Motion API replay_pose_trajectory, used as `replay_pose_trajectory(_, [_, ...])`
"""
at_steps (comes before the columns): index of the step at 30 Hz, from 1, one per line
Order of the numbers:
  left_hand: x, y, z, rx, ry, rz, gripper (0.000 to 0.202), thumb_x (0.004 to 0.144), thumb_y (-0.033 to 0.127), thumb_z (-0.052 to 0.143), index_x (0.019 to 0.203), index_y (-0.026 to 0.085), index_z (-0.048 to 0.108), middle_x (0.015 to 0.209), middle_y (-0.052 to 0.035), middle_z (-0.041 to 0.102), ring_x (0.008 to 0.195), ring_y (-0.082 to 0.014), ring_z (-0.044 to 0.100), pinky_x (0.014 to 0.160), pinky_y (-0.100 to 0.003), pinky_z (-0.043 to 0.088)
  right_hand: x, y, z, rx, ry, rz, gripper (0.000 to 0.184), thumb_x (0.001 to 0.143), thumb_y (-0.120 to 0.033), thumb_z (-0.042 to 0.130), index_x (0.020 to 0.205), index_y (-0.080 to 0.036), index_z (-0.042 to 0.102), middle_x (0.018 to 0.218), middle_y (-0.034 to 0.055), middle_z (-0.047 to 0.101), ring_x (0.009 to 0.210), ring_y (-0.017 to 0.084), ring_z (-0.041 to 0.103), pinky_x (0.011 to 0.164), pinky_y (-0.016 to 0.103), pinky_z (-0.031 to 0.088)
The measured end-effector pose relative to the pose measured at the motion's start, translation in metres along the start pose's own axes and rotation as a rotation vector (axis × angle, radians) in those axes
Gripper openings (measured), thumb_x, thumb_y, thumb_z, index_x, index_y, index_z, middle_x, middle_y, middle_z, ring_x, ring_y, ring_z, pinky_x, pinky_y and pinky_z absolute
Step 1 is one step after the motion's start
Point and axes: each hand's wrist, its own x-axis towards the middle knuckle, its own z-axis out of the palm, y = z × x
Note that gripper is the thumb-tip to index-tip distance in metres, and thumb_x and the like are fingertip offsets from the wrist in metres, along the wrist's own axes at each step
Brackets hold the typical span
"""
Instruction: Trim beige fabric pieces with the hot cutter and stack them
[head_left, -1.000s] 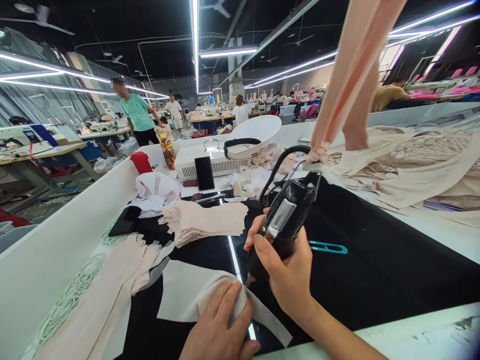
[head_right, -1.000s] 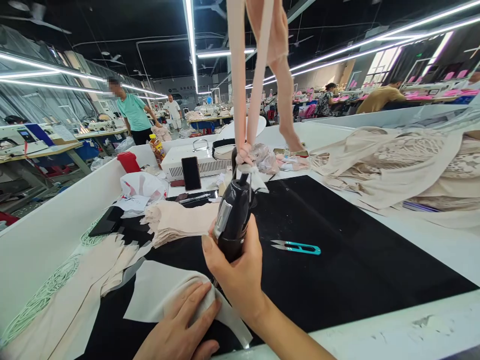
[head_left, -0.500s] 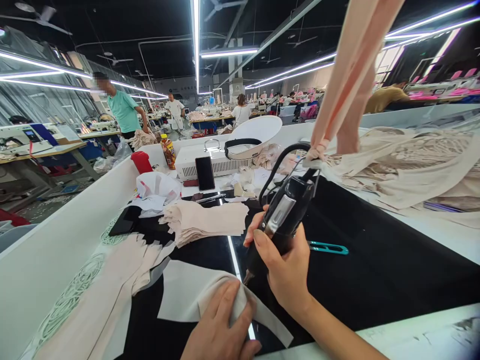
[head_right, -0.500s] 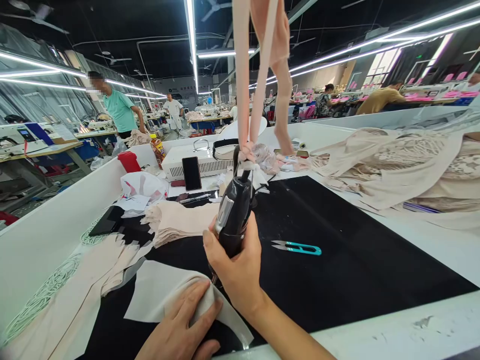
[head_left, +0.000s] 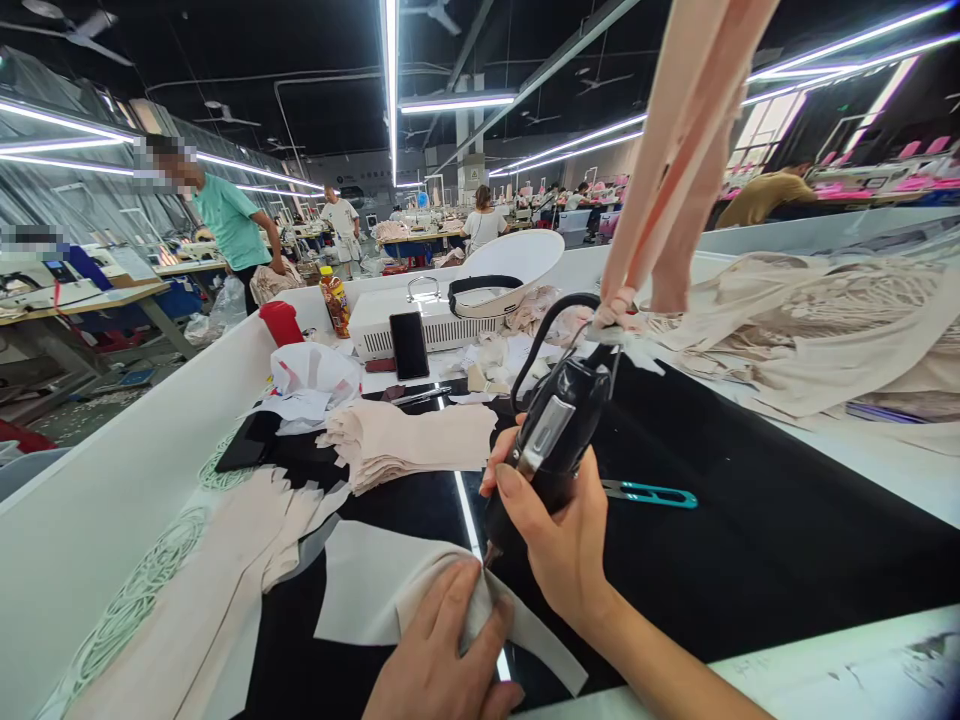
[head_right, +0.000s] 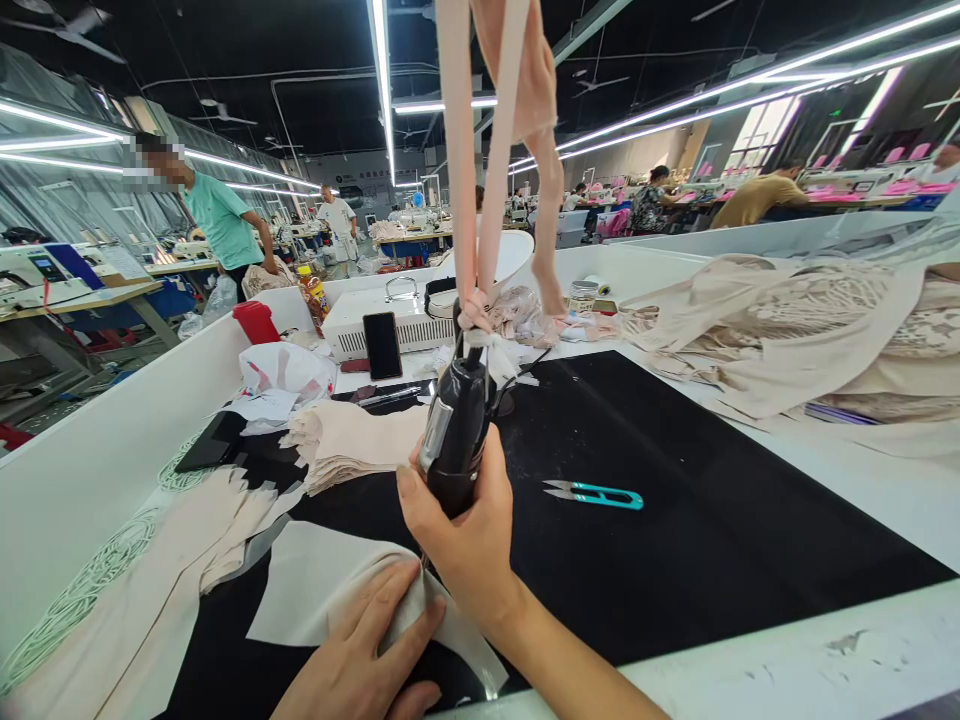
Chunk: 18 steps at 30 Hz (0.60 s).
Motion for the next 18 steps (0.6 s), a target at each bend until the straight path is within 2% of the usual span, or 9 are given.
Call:
replay_pose_trajectory(3, [0.0,0.0,0.0,-0.006,-0.003,-0.004,0.063,0.098,0.056,0.077,0.147,0.02,0.06,0.15,-0.0206,0.065,0.135,-0.0355,0.068,0.107,-0.042,0.062,0.0,0.0,0.001,-0.022,0.012,0.009,0.018,0.087,-0.026,0.077,0.099,-0.027,0.063,0.083,-0.0039,0.071,0.062,0.013,0.066,0.064,0.029,0.062])
replay_pose_trajectory(6, [0.004,-0.001,-0.01,-0.058,-0.013,-0.014,0.057,0.1,0.051,0.074,0.147,0.021,0.061,0.151,-0.018,0.065,0.137,-0.0343,0.066,0.109,-0.041,0.06,0.001,-0.001,0.001,0.001,-0.006,0.006,0.019,0.087,-0.025,0.078,0.098,-0.027,0.063,0.082,-0.0044,0.07,0.062,0.013,0.065,0.063,0.027,0.06])
replay_pose_trajectory(11, [0.013,-0.015,-0.046,-0.195,-0.059,-0.077,0.037,0.106,0.017,0.055,0.143,0.019,0.06,0.147,-0.011,0.069,0.133,-0.0214,0.069,0.11,-0.031,0.058,0.004,-0.008,-0.01,0.059,-0.005,0.01,0.023,0.088,-0.025,0.081,0.103,-0.028,0.064,0.083,-0.0041,0.07,0.063,0.013,0.064,0.061,0.027,0.058])
replay_pose_trajectory(15, [0.003,-0.041,-0.056,-0.235,-0.109,-0.089,0.053,0.091,-0.003,0.044,0.133,0.023,0.063,0.141,-0.0052,0.073,0.126,-0.0169,0.073,0.107,-0.029,0.06,0.002,-0.017,-0.021,0.072,-0.025,0.034,0.026,0.087,-0.026,0.083,0.106,-0.029,0.066,0.085,-0.0029,0.071,0.064,0.014,0.065,0.061,0.026,0.06])
replay_pose_trajectory(18, [-0.007,-0.052,-0.052,-0.148,-0.117,-0.066,0.065,0.085,-0.008,0.042,0.136,0.025,0.063,0.14,-0.005,0.073,0.124,-0.0213,0.073,0.101,-0.035,0.065,-0.003,-0.025,-0.028,0.101,-0.047,0.065,0.027,0.086,-0.026,0.085,0.107,-0.029,0.067,0.083,-0.0024,0.071,0.062,0.014,0.065,0.057,0.025,0.059])
